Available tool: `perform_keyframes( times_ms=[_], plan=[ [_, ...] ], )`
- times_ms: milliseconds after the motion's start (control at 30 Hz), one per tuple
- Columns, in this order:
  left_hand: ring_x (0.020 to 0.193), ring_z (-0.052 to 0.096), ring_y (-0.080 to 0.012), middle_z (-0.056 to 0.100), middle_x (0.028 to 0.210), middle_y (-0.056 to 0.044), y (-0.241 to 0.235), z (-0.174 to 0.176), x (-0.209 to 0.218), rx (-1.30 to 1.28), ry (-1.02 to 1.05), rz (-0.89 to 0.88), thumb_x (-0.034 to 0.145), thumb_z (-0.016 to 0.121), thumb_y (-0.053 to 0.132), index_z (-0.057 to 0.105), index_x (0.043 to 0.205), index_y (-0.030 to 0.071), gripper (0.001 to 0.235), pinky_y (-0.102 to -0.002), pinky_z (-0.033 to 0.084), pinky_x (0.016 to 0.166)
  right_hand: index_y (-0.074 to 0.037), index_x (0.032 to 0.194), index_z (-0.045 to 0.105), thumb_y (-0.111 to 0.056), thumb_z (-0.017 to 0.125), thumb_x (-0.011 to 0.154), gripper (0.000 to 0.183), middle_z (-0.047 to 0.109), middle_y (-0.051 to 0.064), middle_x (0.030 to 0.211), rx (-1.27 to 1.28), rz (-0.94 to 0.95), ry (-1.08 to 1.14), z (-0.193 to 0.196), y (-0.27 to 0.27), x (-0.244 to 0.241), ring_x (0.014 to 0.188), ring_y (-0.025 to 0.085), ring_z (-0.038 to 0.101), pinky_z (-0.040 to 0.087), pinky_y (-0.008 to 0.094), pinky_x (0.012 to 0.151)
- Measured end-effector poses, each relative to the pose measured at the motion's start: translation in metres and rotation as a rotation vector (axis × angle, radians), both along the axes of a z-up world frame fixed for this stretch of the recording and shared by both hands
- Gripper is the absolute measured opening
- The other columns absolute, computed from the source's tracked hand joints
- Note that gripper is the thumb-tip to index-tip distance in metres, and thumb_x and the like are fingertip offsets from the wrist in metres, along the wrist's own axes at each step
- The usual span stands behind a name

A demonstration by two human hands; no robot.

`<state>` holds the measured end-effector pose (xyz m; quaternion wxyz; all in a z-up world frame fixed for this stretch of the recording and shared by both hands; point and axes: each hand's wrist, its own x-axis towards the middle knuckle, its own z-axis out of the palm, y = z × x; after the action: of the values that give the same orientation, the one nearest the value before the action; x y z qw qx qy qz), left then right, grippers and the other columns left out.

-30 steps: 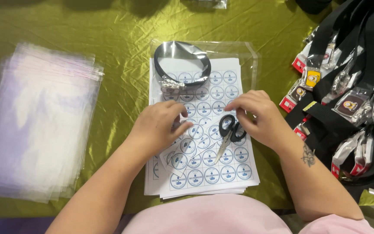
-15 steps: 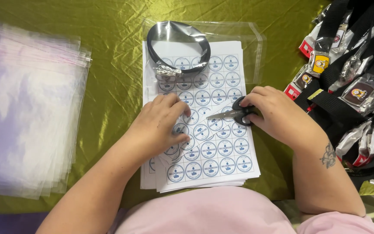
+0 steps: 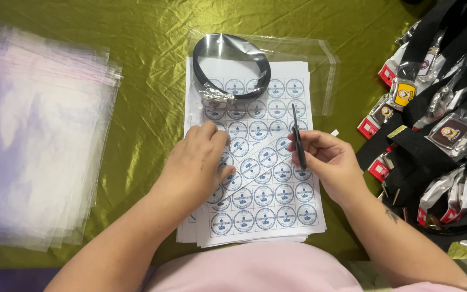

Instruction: Rolling up belts, placing them in plastic bags, and cutting out labels from a sheet of paper.

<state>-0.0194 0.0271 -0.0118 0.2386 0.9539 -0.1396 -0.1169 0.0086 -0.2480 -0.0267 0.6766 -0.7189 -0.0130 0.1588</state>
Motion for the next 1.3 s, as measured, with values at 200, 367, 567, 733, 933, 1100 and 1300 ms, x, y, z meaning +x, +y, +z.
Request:
perform_keyframes(
  times_ms=[200, 367, 567, 733, 933, 1100, 1300],
  plan=[
    [0.094, 0.066, -0.031, 0.06, 0.101, -0.011, -0.003, 0.002, -0.001, -0.06, 0.011, 0.024, 0.084, 0.079, 0.014, 0.064, 0.116, 0.006, 0.036, -0.042, 0.056, 0.072, 0.008, 0.114, 0.069, 0.003, 0.076, 0.087, 0.029, 0.071, 0.017, 0.086, 0.034, 0.013, -0.081, -0.008, 0.002, 0.0, 0.075, 0.017, 0.069, 0.062, 0.032, 0.077],
    [0.093, 0.065, -0.0331, 0.059, 0.101, -0.015, -0.003, 0.005, -0.002, -0.049, -0.02, 0.021, 0.085, 0.077, 0.013, 0.059, 0.123, 0.002, 0.044, -0.044, 0.058, 0.069, 0.008, 0.114, 0.07, 0.002, 0.078, 0.086, 0.03, 0.07, 0.014, 0.083, -0.034, 0.054, -0.148, -0.018, 0.007, 0.003, 0.074, 0.015, 0.066, 0.061, 0.031, 0.075],
    [0.091, 0.065, -0.032, 0.059, 0.097, -0.014, -0.004, 0.011, -0.002, 0.105, 0.017, 0.063, 0.084, 0.082, 0.032, 0.06, 0.115, -0.002, 0.051, -0.042, 0.059, 0.067, 0.008, 0.114, 0.069, 0.002, 0.075, 0.089, 0.027, 0.071, 0.016, 0.084, -0.021, 0.033, -0.146, -0.018, 0.006, 0.012, 0.075, 0.015, 0.067, 0.061, 0.029, 0.071],
    [0.087, 0.067, -0.0281, 0.059, 0.094, -0.013, -0.003, 0.017, 0.0, 0.104, 0.047, 0.065, 0.09, 0.075, 0.025, 0.065, 0.112, -0.003, 0.038, -0.039, 0.06, 0.063, 0.008, 0.114, 0.069, 0.001, 0.076, 0.089, 0.026, 0.071, 0.017, 0.083, -0.031, 0.037, -0.14, -0.017, 0.007, 0.013, 0.073, 0.015, 0.067, 0.062, 0.028, 0.069],
    [0.082, 0.069, -0.029, 0.062, 0.091, -0.013, -0.003, 0.01, -0.006, 0.073, -0.043, 0.089, 0.092, 0.068, 0.024, 0.069, 0.102, 0.0, 0.026, -0.041, 0.059, 0.06, 0.008, 0.113, 0.069, 0.002, 0.077, 0.088, 0.027, 0.072, 0.017, 0.084, -0.036, 0.043, -0.148, -0.022, 0.004, 0.014, 0.072, 0.015, 0.067, 0.062, 0.027, 0.068],
    [0.067, 0.069, -0.0292, 0.062, 0.075, -0.012, -0.006, 0.014, -0.005, -0.024, -0.159, 0.135, 0.096, 0.051, 0.015, 0.062, 0.093, 0.006, 0.015, -0.039, 0.057, 0.055, 0.008, 0.112, 0.07, 0.001, 0.076, 0.088, 0.025, 0.073, 0.018, 0.083, -0.027, 0.039, -0.127, -0.011, 0.01, 0.013, 0.07, 0.015, 0.068, 0.062, 0.027, 0.067],
    [0.066, 0.074, -0.0309, 0.075, 0.078, -0.013, -0.009, 0.023, -0.003, -0.673, 0.194, 0.199, 0.089, 0.045, 0.018, 0.047, 0.095, 0.013, 0.008, -0.042, 0.057, 0.064, 0.008, 0.112, 0.07, 0.0, 0.075, 0.089, 0.024, 0.074, 0.019, 0.084, -0.001, 0.038, -0.104, -0.016, 0.007, 0.012, 0.07, 0.015, 0.068, 0.063, 0.027, 0.068]
  ],
)
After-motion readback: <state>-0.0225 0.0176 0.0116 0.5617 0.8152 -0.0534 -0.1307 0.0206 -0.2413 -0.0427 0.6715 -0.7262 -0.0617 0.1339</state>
